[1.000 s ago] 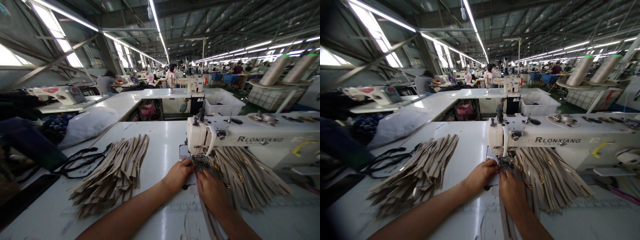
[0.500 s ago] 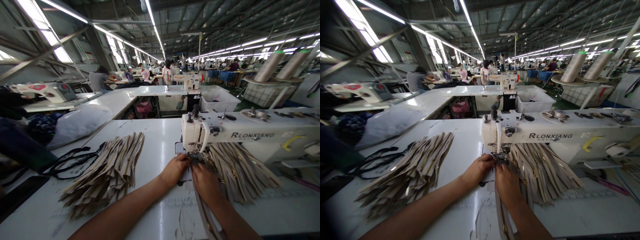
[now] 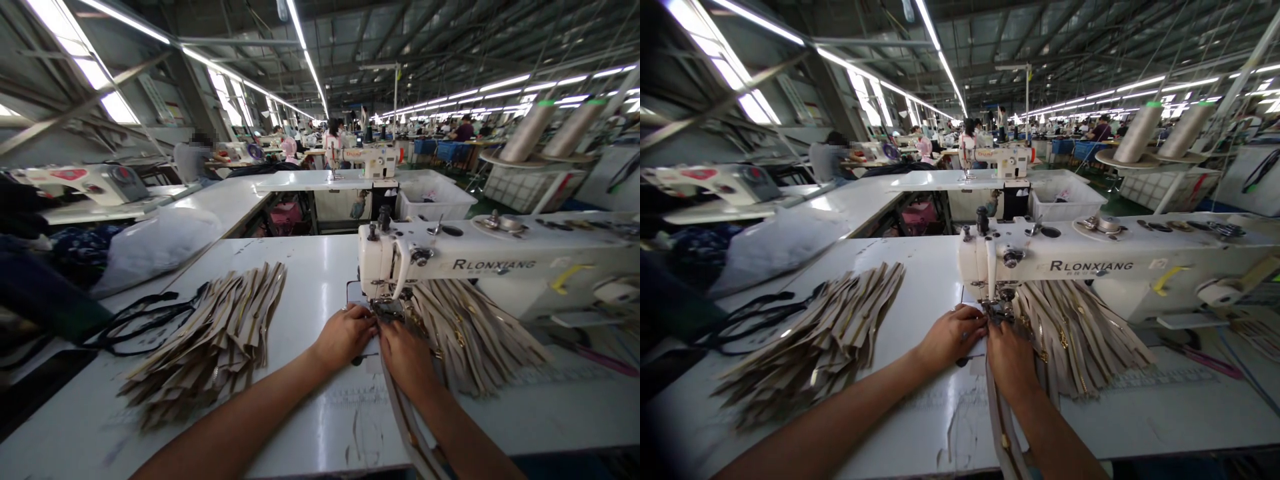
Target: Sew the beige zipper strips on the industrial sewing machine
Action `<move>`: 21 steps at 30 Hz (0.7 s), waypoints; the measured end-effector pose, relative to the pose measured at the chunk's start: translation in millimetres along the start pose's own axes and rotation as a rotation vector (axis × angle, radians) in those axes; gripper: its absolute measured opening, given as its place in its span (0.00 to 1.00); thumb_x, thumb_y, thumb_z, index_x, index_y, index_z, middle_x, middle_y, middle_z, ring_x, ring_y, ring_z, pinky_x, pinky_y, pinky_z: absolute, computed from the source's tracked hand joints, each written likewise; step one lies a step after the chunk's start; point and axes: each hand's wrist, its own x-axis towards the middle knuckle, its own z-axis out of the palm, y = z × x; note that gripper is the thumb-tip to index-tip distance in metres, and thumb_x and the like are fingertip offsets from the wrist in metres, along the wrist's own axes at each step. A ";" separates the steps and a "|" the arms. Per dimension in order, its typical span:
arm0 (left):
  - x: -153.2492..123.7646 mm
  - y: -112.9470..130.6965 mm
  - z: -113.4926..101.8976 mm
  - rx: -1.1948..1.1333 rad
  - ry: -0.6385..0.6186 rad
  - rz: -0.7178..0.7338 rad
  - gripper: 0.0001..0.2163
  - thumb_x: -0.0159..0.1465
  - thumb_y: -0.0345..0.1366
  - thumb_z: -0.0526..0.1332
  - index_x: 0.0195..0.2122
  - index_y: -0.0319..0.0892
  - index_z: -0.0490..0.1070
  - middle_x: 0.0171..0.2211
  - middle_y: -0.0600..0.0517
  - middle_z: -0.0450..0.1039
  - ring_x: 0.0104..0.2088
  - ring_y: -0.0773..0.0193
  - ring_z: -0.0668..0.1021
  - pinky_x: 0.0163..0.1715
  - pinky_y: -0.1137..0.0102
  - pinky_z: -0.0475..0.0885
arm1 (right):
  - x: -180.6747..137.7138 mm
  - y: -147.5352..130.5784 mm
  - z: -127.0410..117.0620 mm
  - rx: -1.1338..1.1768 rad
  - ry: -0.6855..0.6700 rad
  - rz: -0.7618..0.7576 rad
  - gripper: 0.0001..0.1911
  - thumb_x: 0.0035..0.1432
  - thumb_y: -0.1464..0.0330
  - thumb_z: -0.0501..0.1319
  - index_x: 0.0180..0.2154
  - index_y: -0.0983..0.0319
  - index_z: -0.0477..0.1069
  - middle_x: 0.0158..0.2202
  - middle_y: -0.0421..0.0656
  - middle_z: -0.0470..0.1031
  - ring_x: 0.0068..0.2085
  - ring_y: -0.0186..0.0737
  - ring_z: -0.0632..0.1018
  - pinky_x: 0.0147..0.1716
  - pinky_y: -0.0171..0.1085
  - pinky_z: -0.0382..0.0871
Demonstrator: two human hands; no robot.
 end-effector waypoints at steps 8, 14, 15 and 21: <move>2.3 -1.3 1.6 -0.037 0.020 0.030 0.11 0.67 0.33 0.57 0.47 0.40 0.74 0.44 0.45 0.73 0.44 0.57 0.75 0.45 0.64 0.74 | -0.5 0.9 -2.0 -0.026 -0.028 -0.029 0.15 0.67 0.72 0.50 0.44 0.59 0.75 0.39 0.44 0.78 0.36 0.40 0.80 0.30 0.34 0.70; 4.2 -6.3 5.6 -0.120 0.026 0.178 0.13 0.69 0.32 0.54 0.50 0.40 0.74 0.45 0.43 0.72 0.45 0.58 0.75 0.47 0.65 0.73 | -9.6 5.9 -3.3 0.043 0.051 -0.062 0.15 0.67 0.71 0.49 0.44 0.61 0.75 0.41 0.45 0.78 0.39 0.40 0.80 0.35 0.35 0.70; 4.2 -7.0 6.4 -0.118 0.028 0.188 0.12 0.69 0.31 0.54 0.49 0.40 0.75 0.44 0.44 0.72 0.45 0.58 0.75 0.46 0.65 0.73 | -13.7 7.4 -3.3 0.080 0.070 -0.057 0.15 0.66 0.71 0.50 0.45 0.61 0.74 0.41 0.46 0.78 0.40 0.41 0.79 0.37 0.35 0.70; 3.3 -7.9 8.9 -0.077 0.024 0.199 0.12 0.66 0.28 0.56 0.46 0.42 0.76 0.44 0.46 0.72 0.44 0.59 0.75 0.45 0.68 0.73 | -42.2 18.2 3.3 0.251 0.144 -0.046 0.16 0.64 0.69 0.50 0.48 0.64 0.73 0.40 0.48 0.78 0.41 0.43 0.79 0.41 0.39 0.71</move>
